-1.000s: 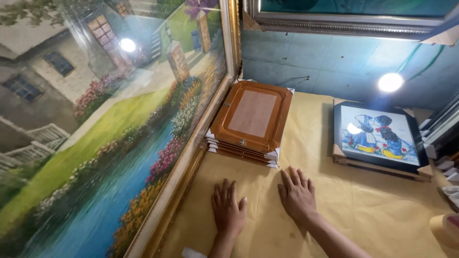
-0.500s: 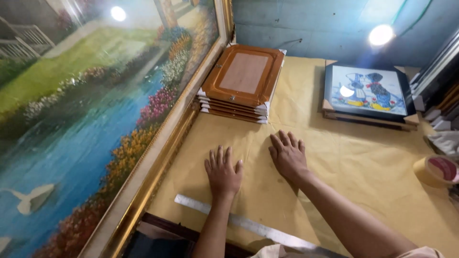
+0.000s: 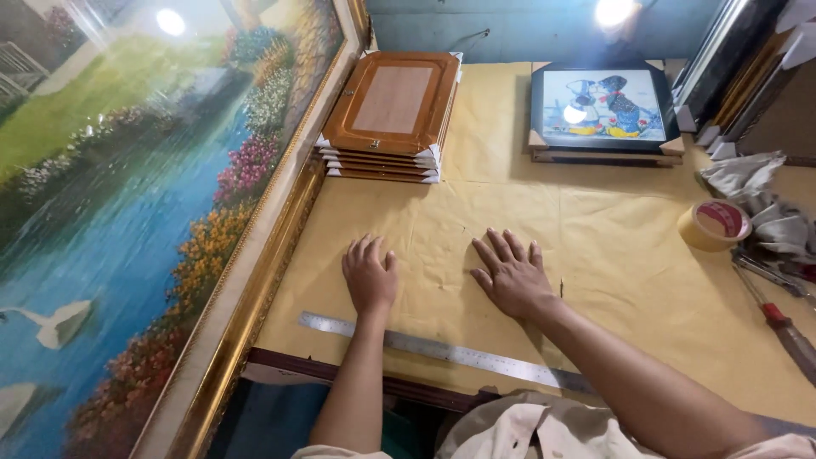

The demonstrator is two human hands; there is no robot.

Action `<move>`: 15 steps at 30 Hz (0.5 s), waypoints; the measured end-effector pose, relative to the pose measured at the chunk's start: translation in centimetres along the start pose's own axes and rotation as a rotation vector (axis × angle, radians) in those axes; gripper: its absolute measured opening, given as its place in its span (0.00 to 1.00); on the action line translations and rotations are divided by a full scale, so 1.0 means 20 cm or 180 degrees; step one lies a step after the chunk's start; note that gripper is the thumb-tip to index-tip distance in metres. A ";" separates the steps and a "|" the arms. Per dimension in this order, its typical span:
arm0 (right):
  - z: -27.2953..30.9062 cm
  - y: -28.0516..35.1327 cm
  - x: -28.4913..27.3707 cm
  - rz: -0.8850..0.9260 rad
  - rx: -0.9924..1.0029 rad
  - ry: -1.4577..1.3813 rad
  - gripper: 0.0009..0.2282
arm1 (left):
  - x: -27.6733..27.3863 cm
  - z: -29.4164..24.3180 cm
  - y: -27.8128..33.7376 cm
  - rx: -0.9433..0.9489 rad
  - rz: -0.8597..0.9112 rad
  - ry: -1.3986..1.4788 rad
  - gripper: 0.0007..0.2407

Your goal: The person uses a screwdriver to tighten screws on the back of a wooden picture frame. They then stack the frame and retrieve another frame from a nearby stack. The person uses a metal ruler and a marker to measure and mark the frame's backing.

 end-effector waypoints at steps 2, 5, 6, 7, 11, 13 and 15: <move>-0.03 0.03 0.01 0.0062 0.0040 0.0004 0.23 | 0.00 0.00 0.01 0.0009 0.0022 -0.0068 0.14; -0.04 0.05 0.01 0.0137 0.0072 0.0065 0.24 | -0.03 -0.07 0.01 0.0193 0.0032 -0.0288 0.15; -0.05 0.05 0.02 0.0160 0.0088 0.0089 0.24 | -0.04 -0.12 0.03 0.0396 0.0044 -0.0461 0.15; -0.05 0.05 0.01 0.0164 0.0087 0.0115 0.24 | 0.00 -0.11 0.01 0.0380 0.0046 -0.0440 0.15; -0.06 0.05 0.02 0.0131 0.0136 0.0059 0.24 | 0.09 -0.32 0.08 0.1788 -0.0093 -0.0181 0.15; -0.05 0.06 0.02 0.0068 0.0164 0.0040 0.24 | 0.09 -0.39 0.12 0.2083 0.0009 -0.0131 0.16; -0.05 0.09 -0.01 -0.0042 0.0339 -0.0039 0.24 | 0.07 -0.44 0.15 0.2186 0.0218 -0.0320 0.18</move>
Point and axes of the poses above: each hand's wrist, its own y-axis away from the middle knuckle, its own x-axis out of the palm, z = x × y, the point moved 10 cm from there along -y, towards the middle knuckle, and after that the axes turned 12 degrees about -y, right-handed, at the moved point
